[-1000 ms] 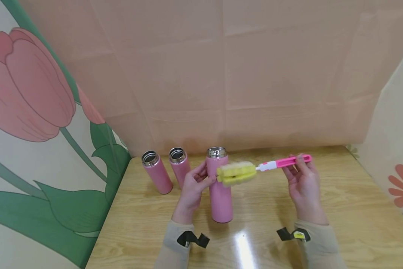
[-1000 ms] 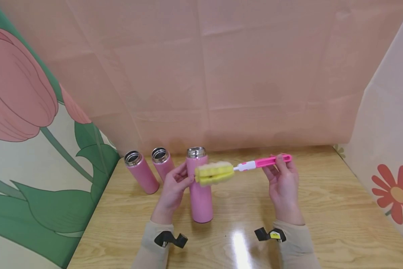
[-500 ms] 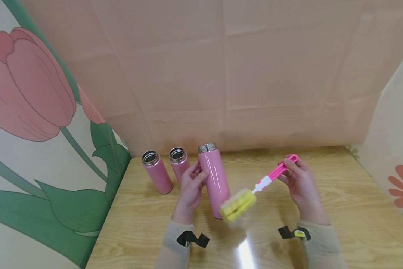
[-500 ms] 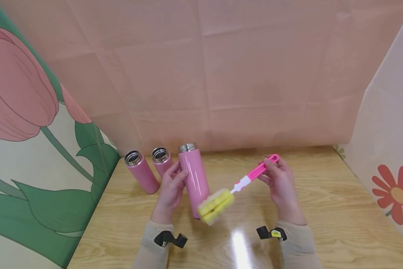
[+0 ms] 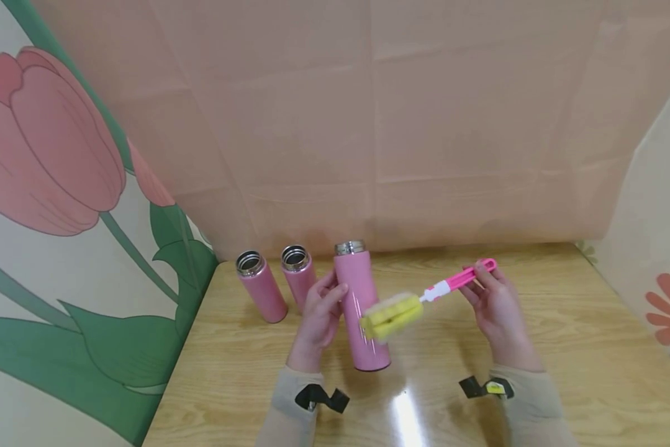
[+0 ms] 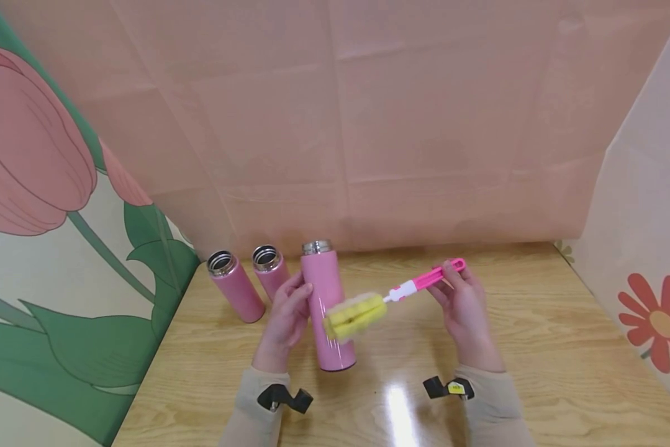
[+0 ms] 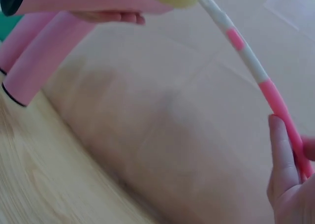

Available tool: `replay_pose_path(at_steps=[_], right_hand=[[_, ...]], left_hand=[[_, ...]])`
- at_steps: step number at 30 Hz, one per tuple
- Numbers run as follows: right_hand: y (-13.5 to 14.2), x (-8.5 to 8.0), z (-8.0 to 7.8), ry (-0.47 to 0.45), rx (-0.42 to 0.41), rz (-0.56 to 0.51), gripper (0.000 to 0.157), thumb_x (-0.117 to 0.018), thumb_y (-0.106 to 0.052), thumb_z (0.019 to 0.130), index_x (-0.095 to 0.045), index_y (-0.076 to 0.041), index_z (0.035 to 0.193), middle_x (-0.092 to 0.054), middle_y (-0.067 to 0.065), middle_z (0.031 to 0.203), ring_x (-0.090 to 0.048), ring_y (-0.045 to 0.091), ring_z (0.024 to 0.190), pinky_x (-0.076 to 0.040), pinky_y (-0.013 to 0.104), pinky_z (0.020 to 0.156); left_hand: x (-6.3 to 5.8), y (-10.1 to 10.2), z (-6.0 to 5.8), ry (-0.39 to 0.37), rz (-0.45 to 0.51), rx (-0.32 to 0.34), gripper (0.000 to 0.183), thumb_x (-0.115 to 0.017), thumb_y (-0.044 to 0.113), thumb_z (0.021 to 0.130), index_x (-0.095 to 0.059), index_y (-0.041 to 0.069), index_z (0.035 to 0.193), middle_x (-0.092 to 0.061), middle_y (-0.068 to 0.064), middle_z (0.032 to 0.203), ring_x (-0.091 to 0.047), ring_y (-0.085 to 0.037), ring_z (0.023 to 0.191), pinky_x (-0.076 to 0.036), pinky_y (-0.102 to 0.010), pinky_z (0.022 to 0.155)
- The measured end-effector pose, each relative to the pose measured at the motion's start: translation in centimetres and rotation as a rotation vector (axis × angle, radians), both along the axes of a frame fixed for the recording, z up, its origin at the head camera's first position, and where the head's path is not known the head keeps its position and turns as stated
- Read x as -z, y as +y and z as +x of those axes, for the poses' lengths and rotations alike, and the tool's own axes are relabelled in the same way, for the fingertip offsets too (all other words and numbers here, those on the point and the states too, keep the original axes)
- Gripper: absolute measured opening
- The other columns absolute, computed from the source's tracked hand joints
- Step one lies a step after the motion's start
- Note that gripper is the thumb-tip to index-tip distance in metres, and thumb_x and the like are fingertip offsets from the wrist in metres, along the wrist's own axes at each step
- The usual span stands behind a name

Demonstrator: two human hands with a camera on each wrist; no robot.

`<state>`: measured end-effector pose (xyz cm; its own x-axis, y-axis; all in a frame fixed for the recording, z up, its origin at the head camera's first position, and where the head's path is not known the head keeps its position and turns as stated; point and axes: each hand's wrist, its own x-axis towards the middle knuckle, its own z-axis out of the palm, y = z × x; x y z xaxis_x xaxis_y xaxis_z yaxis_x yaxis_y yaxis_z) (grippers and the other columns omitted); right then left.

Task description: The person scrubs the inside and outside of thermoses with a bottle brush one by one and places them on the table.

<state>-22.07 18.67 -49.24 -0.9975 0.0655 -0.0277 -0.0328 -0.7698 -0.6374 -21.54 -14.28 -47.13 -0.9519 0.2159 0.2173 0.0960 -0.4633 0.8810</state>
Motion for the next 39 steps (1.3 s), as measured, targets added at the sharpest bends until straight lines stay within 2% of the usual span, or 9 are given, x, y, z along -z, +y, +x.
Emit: replay_pose_path(at_steps=[3,9,14,19,23,32,39], right_hand=[[-0.1,-0.1,-0.1,-0.011,0.034,-0.140,0.009,-0.057,-0.007,0.110,-0.064,-0.004,0.106,-0.070,0.009,0.102,-0.073,0.021,0.091,-0.063,0.032,0.089],[-0.5,-0.4,-0.1,-0.030,0.113,-0.292,0.006,-0.061,-0.008,0.108,-0.060,-0.002,0.105,-0.069,0.011,0.101,-0.071,0.023,0.088,-0.063,0.032,0.089],[-0.8,-0.8,0.0,-0.038,0.181,-0.335,0.007,-0.063,-0.008,0.107,-0.062,-0.001,0.105,-0.070,0.013,0.100,-0.072,0.025,0.084,-0.063,0.034,0.085],[-1.0,-0.8,0.0,-0.048,0.198,-0.334,0.007,-0.063,-0.007,0.107,-0.063,0.000,0.104,-0.070,0.013,0.101,-0.072,0.025,0.084,-0.064,0.034,0.085],[-1.1,-0.8,0.0,-0.045,0.214,-0.362,0.007,-0.064,-0.006,0.106,-0.061,0.000,0.104,-0.071,0.014,0.100,-0.073,0.027,0.081,-0.064,0.035,0.082],[-1.1,-1.0,0.2,-0.053,0.252,-0.378,0.010,-0.068,-0.007,0.104,-0.059,-0.003,0.107,-0.071,0.015,0.102,-0.073,0.027,0.080,-0.064,0.036,0.082],[-0.9,-1.2,0.4,-0.055,0.297,-0.412,0.017,-0.072,-0.008,0.102,-0.058,-0.002,0.107,-0.068,0.015,0.103,-0.072,0.028,0.081,-0.064,0.035,0.084]], left_hand=[[0.0,0.0,0.1,0.010,-0.010,0.039,0.067,-0.065,0.010,0.099,-0.040,-0.011,0.158,-0.063,-0.011,0.142,-0.070,-0.017,0.114,-0.059,-0.032,0.097],[-0.2,0.1,0.2,0.031,-0.071,0.110,0.067,-0.057,0.008,0.104,-0.031,-0.008,0.163,-0.043,-0.023,0.163,-0.062,-0.017,0.129,-0.054,-0.034,0.107],[-0.2,0.2,0.4,0.041,-0.111,0.156,0.071,-0.057,0.010,0.103,-0.027,-0.006,0.165,-0.039,-0.024,0.166,-0.060,-0.018,0.132,-0.052,-0.035,0.110],[0.0,0.2,0.4,0.058,-0.146,0.187,0.083,-0.071,0.002,0.096,-0.029,0.000,0.167,-0.044,-0.021,0.162,-0.060,-0.023,0.132,-0.051,-0.037,0.112],[0.0,0.3,0.4,0.042,-0.175,0.157,0.086,-0.077,-0.004,0.092,-0.033,0.002,0.166,-0.049,-0.021,0.156,-0.061,-0.026,0.131,-0.051,-0.040,0.112],[-0.4,0.5,0.5,0.029,-0.271,0.054,0.077,-0.077,-0.007,0.090,-0.047,0.002,0.160,-0.058,-0.019,0.146,-0.058,-0.027,0.129,-0.053,-0.038,0.109],[-0.3,0.3,0.5,-0.014,-0.313,0.022,0.075,-0.082,0.001,0.092,-0.050,0.006,0.159,-0.066,-0.016,0.142,-0.064,-0.025,0.123,-0.056,-0.034,0.104]])
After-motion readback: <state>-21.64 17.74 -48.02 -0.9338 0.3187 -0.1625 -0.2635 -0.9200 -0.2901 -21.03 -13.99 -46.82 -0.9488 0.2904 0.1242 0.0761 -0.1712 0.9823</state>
